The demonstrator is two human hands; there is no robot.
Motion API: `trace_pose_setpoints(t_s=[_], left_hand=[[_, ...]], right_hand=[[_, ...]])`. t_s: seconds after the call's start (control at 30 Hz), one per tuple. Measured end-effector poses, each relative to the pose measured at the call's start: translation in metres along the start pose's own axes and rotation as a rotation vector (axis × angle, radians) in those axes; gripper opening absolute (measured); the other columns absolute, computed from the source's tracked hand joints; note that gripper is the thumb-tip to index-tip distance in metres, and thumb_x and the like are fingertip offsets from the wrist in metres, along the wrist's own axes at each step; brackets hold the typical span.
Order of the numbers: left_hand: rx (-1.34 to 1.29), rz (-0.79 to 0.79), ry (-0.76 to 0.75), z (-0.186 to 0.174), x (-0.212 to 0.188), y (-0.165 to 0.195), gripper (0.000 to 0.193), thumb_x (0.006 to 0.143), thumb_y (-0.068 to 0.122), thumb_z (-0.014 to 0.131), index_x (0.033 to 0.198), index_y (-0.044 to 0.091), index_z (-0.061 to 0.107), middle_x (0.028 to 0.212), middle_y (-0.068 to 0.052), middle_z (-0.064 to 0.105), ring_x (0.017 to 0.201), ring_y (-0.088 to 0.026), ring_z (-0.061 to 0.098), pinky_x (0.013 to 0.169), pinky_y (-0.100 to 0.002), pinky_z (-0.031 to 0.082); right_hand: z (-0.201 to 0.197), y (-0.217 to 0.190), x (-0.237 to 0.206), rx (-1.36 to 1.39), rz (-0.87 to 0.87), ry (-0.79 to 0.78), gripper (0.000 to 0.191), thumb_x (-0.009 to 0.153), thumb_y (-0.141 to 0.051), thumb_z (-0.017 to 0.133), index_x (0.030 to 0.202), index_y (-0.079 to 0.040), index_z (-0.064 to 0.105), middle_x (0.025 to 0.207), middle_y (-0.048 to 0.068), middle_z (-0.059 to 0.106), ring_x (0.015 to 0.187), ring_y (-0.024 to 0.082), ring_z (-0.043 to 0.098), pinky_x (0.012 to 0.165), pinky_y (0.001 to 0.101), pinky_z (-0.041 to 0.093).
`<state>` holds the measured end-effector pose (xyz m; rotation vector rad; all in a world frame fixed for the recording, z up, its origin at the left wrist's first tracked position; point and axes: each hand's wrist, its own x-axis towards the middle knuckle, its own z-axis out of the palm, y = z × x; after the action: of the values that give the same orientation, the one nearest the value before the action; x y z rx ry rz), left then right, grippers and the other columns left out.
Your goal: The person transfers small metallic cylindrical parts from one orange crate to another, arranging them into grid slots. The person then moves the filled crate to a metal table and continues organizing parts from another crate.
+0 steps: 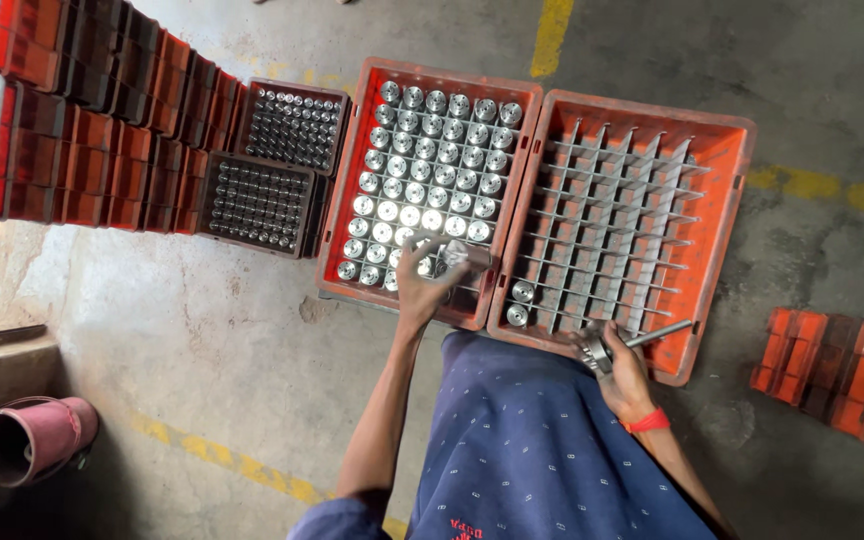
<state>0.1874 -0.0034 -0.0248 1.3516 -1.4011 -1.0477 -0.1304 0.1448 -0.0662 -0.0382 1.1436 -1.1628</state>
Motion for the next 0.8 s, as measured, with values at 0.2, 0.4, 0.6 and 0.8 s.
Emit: trace_pose_setpoints(t_s=[0.2, 0.4, 0.6, 0.8], left_hand=[[-1.169, -0.590, -0.066, 0.079, -0.032, -0.001, 0.046, 0.084, 0.020, 0.086, 0.122, 0.008, 0.063, 0.100, -0.009, 0.070, 0.088, -0.023, 0.069, 0.075, -0.037, 0.055], [0.156, -0.297, -0.359, 0.136, -0.089, 0.015, 0.035, 0.075, 0.023, 0.081, 0.104, 0.007, 0.073, 0.087, -0.016, 0.075, 0.079, -0.035, 0.073, 0.072, -0.047, 0.057], [0.322, -0.264, -0.570, 0.156, -0.094, 0.049, 0.041, 0.075, 0.030, 0.081, 0.110, 0.011, 0.075, 0.092, -0.021, 0.076, 0.089, -0.038, 0.073, 0.079, -0.047, 0.056], [0.256, -0.343, -0.710, 0.158, -0.086, 0.051, 0.051, 0.075, 0.036, 0.081, 0.112, 0.003, 0.073, 0.095, -0.022, 0.077, 0.092, -0.034, 0.077, 0.083, -0.045, 0.058]], right_hand=[[0.005, -0.003, 0.014, 0.014, -0.127, -0.016, 0.016, 0.105, -0.011, 0.056, 0.117, 0.000, 0.059, 0.101, 0.009, 0.068, 0.098, 0.024, 0.070, 0.098, 0.0417, 0.058], [0.037, -0.023, 0.013, 0.000, -0.226, -0.035, 0.016, 0.104, -0.006, 0.057, 0.119, -0.003, 0.056, 0.088, 0.010, 0.067, 0.089, 0.022, 0.069, 0.087, 0.0374, 0.056], [0.053, -0.038, 0.007, -0.063, -0.351, -0.071, 0.015, 0.104, -0.006, 0.061, 0.118, -0.003, 0.058, 0.088, 0.006, 0.062, 0.087, 0.019, 0.067, 0.083, 0.0374, 0.060], [0.037, -0.040, 0.014, -0.210, -0.293, -0.238, 0.017, 0.101, -0.007, 0.059, 0.117, -0.002, 0.060, 0.081, 0.010, 0.066, 0.088, 0.021, 0.069, 0.084, 0.0354, 0.059]])
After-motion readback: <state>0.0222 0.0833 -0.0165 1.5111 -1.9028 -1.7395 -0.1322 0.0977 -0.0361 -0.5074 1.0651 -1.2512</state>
